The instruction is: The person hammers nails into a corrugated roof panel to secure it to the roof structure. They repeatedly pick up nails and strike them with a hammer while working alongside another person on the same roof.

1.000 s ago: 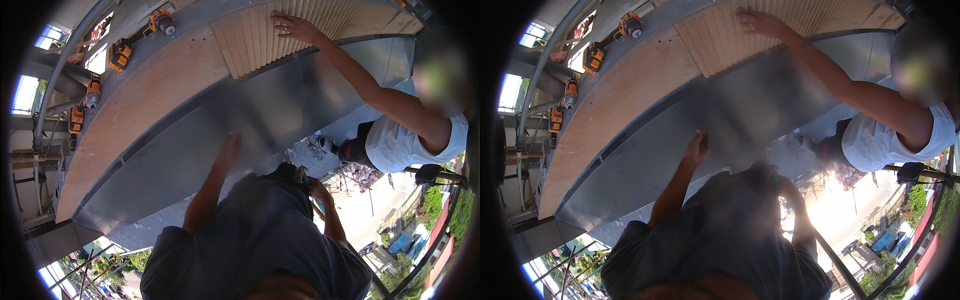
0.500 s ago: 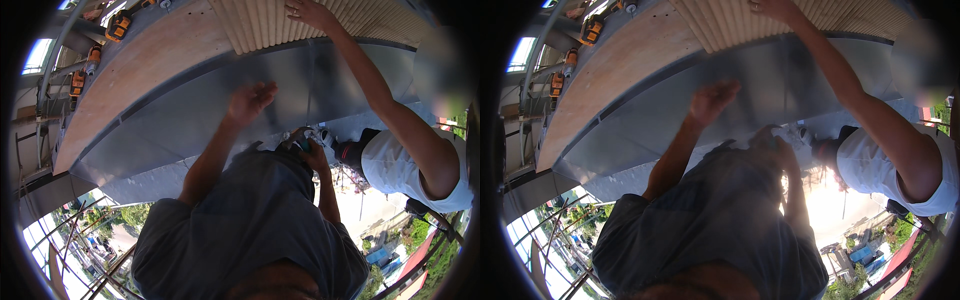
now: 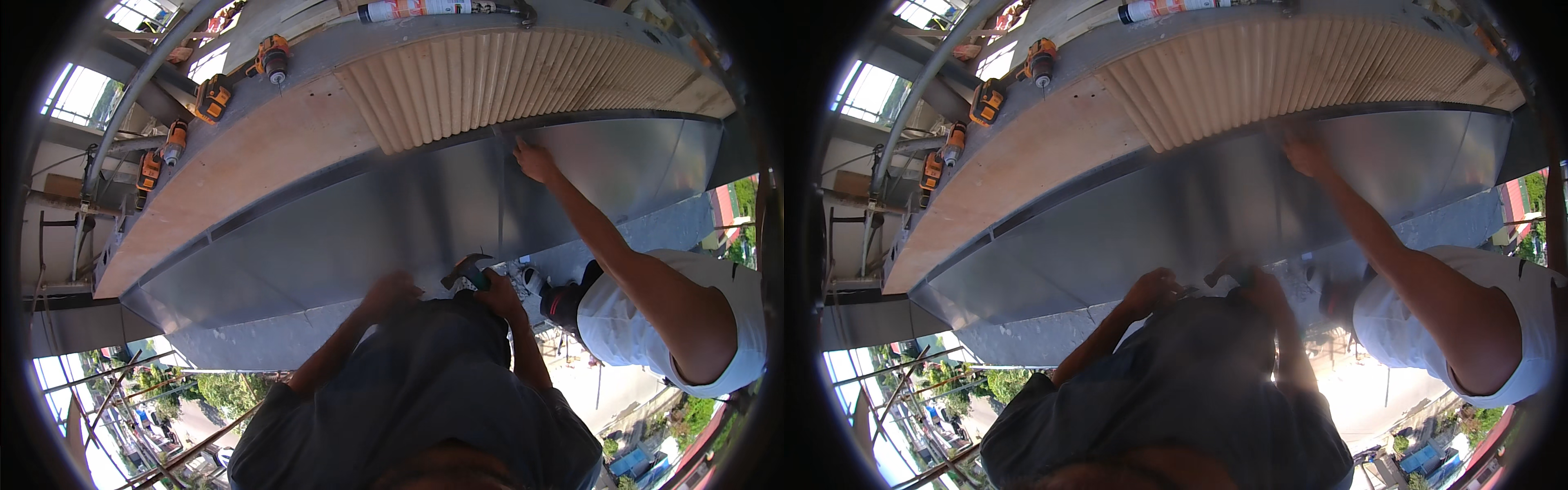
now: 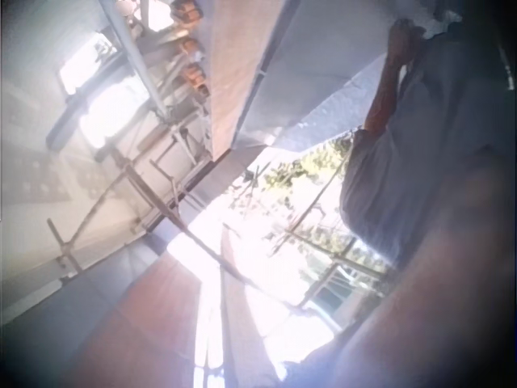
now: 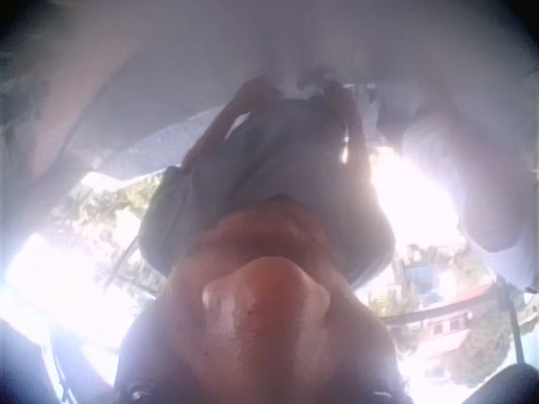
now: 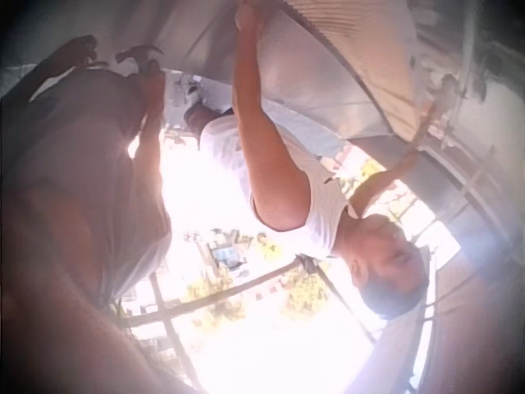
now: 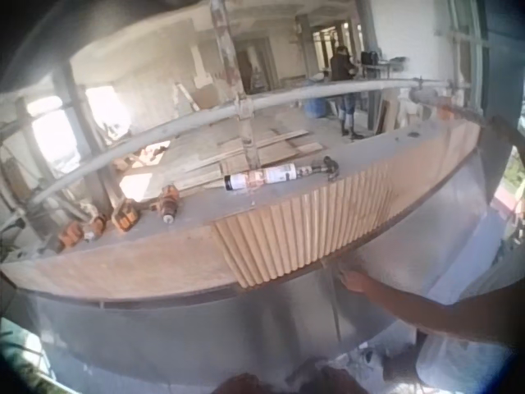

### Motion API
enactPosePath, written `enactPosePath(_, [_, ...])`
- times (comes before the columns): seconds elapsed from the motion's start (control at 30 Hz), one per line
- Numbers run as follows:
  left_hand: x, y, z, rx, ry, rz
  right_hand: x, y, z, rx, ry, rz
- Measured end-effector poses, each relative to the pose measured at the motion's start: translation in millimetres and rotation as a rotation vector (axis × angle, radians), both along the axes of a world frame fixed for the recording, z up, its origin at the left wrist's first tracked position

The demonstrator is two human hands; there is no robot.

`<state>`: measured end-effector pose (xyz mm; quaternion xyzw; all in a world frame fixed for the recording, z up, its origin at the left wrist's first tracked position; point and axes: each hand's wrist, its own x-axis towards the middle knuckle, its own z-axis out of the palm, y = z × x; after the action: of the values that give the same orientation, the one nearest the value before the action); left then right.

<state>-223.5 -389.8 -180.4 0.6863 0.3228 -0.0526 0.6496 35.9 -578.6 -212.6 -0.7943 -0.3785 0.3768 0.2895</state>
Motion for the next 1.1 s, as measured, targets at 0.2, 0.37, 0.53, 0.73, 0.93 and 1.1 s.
enactPosePath(0.2, [-28.8, -12.3, -13.0, 0.131, 0.140, 0.096, -3.5, -7.8, 2.7, 0.009, 0.117, -0.002])
enactPosePath(0.37, [-49.1, -9.3, -34.4, 0.112, -0.074, 0.119, -8.0, -8.1, 13.6, 0.007, 0.149, 0.025])
enactPosePath(0.53, [-56.8, -13.4, -31.6, 0.053, 0.062, -0.005, -12.5, -9.5, 15.0, 0.012, 0.170, 0.008])
enactPosePath(0.73, [-66.1, -17.0, -1.4, -0.097, 0.186, -0.007, -22.0, -12.9, -0.3, 0.005, 0.195, -0.091])
enactPosePath(0.93, [-76.3, 0.8, 20.3, 0.008, 0.283, -0.099, -31.4, -11.3, -5.4, -0.011, 0.188, -0.100])
enactPosePath(1.1, [-100.7, 12.3, 8.3, 0.179, 0.330, -0.228, -40.4, -7.3, -6.0, 0.046, 0.228, -0.097])
